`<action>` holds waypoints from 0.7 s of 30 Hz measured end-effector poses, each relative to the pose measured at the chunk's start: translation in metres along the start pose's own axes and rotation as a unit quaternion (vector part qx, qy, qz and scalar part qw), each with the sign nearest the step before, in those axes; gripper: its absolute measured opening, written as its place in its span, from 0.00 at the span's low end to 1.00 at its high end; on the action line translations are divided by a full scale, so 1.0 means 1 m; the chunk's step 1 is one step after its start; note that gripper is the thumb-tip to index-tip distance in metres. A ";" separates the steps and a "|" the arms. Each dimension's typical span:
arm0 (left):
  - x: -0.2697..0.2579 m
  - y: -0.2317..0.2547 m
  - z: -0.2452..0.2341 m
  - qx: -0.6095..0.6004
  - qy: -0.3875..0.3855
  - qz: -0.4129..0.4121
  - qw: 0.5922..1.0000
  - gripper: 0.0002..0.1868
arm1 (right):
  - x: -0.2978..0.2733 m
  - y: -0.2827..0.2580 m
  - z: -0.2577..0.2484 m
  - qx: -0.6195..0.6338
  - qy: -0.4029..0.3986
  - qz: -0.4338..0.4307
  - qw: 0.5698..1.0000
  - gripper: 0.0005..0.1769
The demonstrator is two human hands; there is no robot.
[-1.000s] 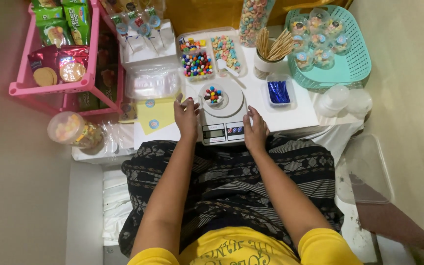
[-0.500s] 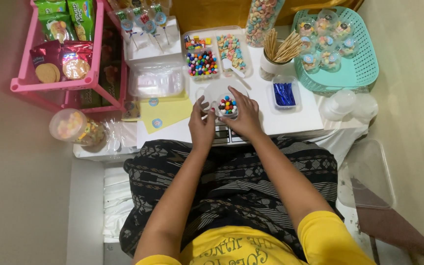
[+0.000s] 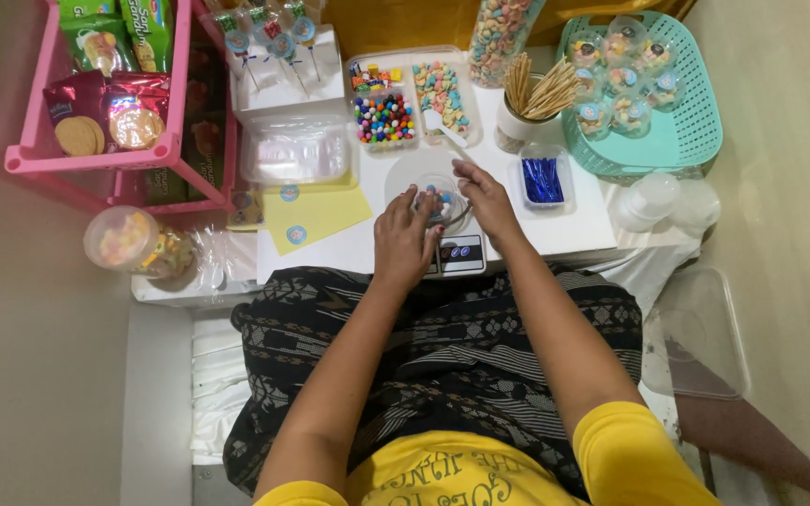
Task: Portioning small candies into a container on a digital scale for packaging using a spoon and fingers.
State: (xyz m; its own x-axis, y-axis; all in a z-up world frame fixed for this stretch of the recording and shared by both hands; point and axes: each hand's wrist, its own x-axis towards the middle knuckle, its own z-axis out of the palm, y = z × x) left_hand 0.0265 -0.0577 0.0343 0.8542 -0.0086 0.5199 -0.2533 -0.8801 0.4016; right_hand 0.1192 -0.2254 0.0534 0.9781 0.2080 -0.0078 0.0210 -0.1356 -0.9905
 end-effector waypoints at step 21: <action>0.025 -0.020 0.009 -0.354 -0.015 -0.415 0.838 0.14 | -0.004 0.007 0.015 0.086 0.104 0.186 0.973 0.09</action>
State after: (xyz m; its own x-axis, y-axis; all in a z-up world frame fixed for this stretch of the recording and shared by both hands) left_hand 0.0565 -0.0441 0.0325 0.8781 0.4454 -0.1748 0.2367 -0.0869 0.9677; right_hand 0.1121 -0.2130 0.0441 0.9327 -0.0272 -0.3596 -0.3596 0.0048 -0.9331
